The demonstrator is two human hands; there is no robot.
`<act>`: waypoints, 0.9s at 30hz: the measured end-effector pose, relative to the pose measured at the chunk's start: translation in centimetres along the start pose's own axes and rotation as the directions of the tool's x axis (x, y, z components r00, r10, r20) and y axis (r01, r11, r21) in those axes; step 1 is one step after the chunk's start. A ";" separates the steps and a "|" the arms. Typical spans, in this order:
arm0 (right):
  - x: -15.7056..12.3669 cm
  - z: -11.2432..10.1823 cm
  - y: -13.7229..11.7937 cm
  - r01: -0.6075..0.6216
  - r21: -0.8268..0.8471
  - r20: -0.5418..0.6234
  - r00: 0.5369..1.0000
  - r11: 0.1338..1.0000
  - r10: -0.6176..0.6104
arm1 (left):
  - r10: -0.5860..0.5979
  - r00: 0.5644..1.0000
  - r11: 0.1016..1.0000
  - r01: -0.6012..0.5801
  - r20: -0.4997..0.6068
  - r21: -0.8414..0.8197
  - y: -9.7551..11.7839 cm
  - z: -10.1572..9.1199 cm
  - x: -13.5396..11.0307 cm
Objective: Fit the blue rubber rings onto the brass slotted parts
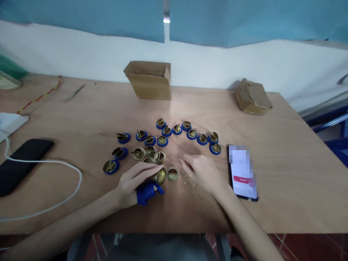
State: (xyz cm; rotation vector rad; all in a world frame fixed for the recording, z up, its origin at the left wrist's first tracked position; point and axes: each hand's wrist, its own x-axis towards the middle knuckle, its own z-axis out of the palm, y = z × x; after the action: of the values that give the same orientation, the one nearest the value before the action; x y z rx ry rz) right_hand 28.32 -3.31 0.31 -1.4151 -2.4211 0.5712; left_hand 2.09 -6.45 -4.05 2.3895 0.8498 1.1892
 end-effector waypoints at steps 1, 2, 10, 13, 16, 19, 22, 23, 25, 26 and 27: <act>0.0 -0.2 -0.2 0.000 0.026 -0.034 0.999 1.000 0.000 | -0.002 1.000 1.000 0.002 0.008 0.000 0.0 0.0 -0.1; -0.1 -0.4 -0.5 0.008 0.074 -0.073 0.997 0.997 -0.002 | -0.003 1.000 1.000 0.003 0.011 -0.003 0.1 0.0 -0.2; -0.6 1.2 -4.0 0.345 0.231 -0.247 0.925 0.910 -0.288 | 0.056 0.998 0.996 -0.054 0.024 -0.067 0.2 0.5 -0.9; -0.7 2.3 -4.3 0.407 0.115 -0.325 0.877 0.906 -0.353 | 0.060 0.996 0.995 -0.055 0.059 -0.086 0.2 0.5 -1.1; -0.8 2.7 -4.3 0.411 0.149 -0.352 0.872 0.899 -0.340 | 0.061 0.996 0.997 -0.058 0.059 -0.045 0.2 0.4 -1.1; -0.8 2.5 -4.1 0.401 0.196 -0.387 0.870 0.895 -0.305 | 0.057 0.996 0.998 -0.056 0.061 -0.013 0.1 0.2 -1.0; -0.8 2.2 -4.0 0.381 0.250 -0.372 0.887 0.890 -0.275 | 0.060 0.996 0.998 -0.060 0.067 0.006 0.2 0.0 -0.7; -0.8 2.1 -4.0 0.374 0.263 -0.368 0.891 0.889 -0.266 | 0.060 0.996 0.998 -0.062 0.071 0.017 0.2 -0.1 -0.7; -0.8 1.9 -3.9 0.352 0.274 -0.385 0.893 0.895 -0.233 | 0.063 0.994 0.997 -0.066 0.087 0.036 0.0 -0.4 -0.5; -0.7 1.9 -3.8 0.327 0.275 -0.399 0.894 0.904 -0.202 | 0.065 0.993 0.997 -0.070 0.095 0.045 -0.1 -0.5 -0.4; -0.7 1.8 -3.7 0.292 0.278 -0.415 0.896 0.915 -0.160 | 0.067 0.993 0.996 -0.073 0.102 0.054 -0.2 -0.6 -0.4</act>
State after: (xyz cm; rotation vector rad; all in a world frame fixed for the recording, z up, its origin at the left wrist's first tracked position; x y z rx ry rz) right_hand 25.07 -5.88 0.39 -0.9743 -2.0214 0.5530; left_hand 1.37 -6.53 -4.00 2.5209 0.7849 1.0741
